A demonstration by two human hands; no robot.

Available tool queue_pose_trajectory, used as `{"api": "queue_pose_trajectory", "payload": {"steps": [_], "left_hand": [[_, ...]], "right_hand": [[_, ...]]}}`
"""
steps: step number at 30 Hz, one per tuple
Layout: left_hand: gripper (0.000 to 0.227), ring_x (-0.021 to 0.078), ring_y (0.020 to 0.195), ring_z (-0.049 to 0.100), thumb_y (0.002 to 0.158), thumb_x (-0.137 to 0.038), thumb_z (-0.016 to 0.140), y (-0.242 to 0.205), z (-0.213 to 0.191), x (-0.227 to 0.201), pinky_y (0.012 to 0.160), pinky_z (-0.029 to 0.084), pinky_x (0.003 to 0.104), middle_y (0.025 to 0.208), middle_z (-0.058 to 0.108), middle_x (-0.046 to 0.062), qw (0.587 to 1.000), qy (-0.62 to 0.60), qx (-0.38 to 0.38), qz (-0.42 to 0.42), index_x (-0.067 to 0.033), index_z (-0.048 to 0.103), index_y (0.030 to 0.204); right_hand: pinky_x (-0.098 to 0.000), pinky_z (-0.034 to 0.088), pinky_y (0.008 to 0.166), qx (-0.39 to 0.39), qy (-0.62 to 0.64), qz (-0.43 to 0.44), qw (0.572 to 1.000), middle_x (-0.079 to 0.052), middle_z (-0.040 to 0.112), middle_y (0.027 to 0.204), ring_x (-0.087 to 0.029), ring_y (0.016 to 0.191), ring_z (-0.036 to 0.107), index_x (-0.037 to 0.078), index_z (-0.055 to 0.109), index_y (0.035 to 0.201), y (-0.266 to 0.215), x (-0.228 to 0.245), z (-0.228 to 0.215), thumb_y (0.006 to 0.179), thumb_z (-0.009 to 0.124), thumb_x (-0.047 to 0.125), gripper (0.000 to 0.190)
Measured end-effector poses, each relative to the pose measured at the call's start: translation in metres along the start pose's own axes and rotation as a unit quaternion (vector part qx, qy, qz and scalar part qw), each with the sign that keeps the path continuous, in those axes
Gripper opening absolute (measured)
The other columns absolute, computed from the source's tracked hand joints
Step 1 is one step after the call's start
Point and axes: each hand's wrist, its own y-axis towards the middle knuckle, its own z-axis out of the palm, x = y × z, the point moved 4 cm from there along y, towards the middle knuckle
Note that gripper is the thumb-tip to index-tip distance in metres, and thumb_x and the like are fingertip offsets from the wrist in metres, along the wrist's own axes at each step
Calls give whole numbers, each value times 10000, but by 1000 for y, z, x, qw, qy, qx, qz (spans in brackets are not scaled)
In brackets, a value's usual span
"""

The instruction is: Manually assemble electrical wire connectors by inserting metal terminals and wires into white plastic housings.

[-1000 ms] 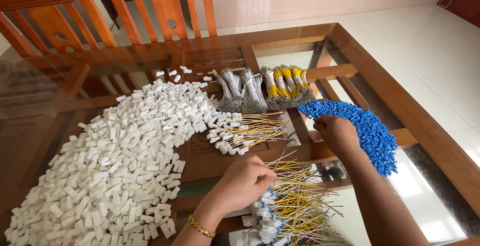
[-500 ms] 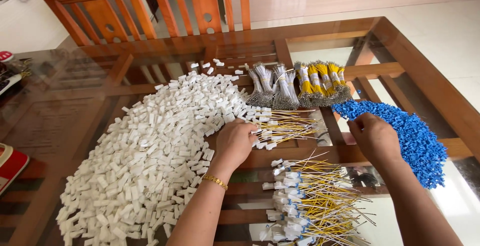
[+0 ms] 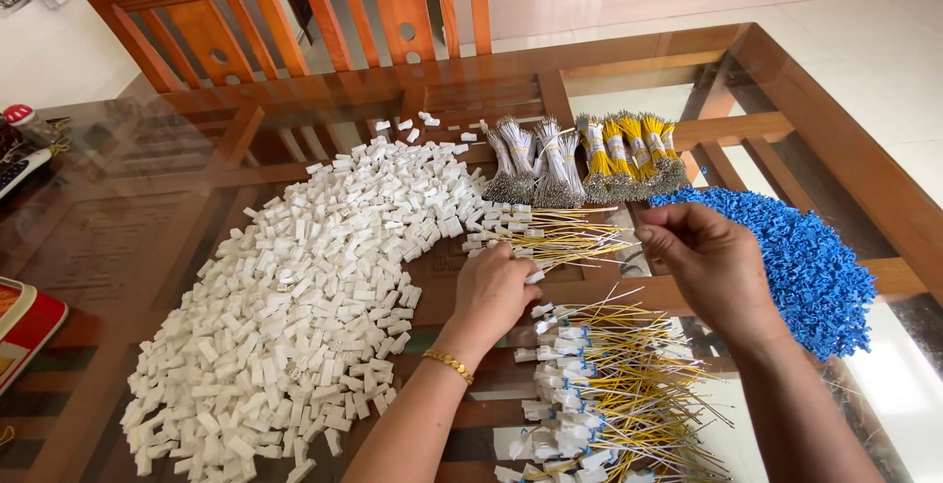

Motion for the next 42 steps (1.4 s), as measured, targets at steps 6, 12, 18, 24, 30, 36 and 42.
{"api": "queue_pose_trajectory", "payload": {"steps": [6,12,18,24,30,36,42], "left_hand": [[206,312,880,683,775,-331,788,6,-15,-12,765,548,419,871,621,65,999,-3,-36,-30,-187,779,921],[247,146,712,686,907,-159,746,-8,-87,-35,601,546,220,843,742,142,750,-636,31,-178,19,710,1074],[268,174,786,703,885,-106,787,-26,-75,-55,675,581,249,965,772,184,710,-682,14,-177,-7,758,1133],[198,176,770,662,923,-11,664,-29,-95,-64,711,566,288,867,725,129,626,-763,9,-160,14,708,1114],[218,130,806,671,940,-64,650,-24,-101,-47,690,582,197,903,726,81,785,-575,-11,-229,-31,725,1141],[167,150,819,687,943,15,630,-28,-95,-79,654,553,215,890,688,95,713,-676,7,-184,5,681,1102],[171,81,692,527,929,-88,714,-36,-74,-88,622,452,230,794,649,27,655,-727,-53,-202,-12,748,1078]], "right_hand": [[-341,614,766,18,77,29,996,-172,781,815,-182,773,715,-32,765,1066,-15,14,13,900,752,-4,170],[-379,637,697,51,165,51,984,-208,758,734,-250,695,736,-92,744,1035,-20,11,27,865,765,-22,186],[-321,633,695,69,158,13,985,-176,787,711,-191,697,744,-58,788,981,-34,17,51,839,793,-7,151],[-319,617,718,105,151,53,981,-141,745,850,-199,764,703,-39,741,1074,-28,-6,45,916,684,-8,171],[-362,650,746,48,148,55,986,-166,753,869,-236,791,746,-31,733,1059,-27,12,30,918,676,12,158],[-308,660,838,66,168,41,983,-135,792,970,-209,884,772,-21,751,1085,-33,4,49,899,692,-36,195],[-245,605,746,54,96,-27,993,-58,737,989,-127,835,696,11,777,1032,-36,13,49,898,717,7,147]]}}
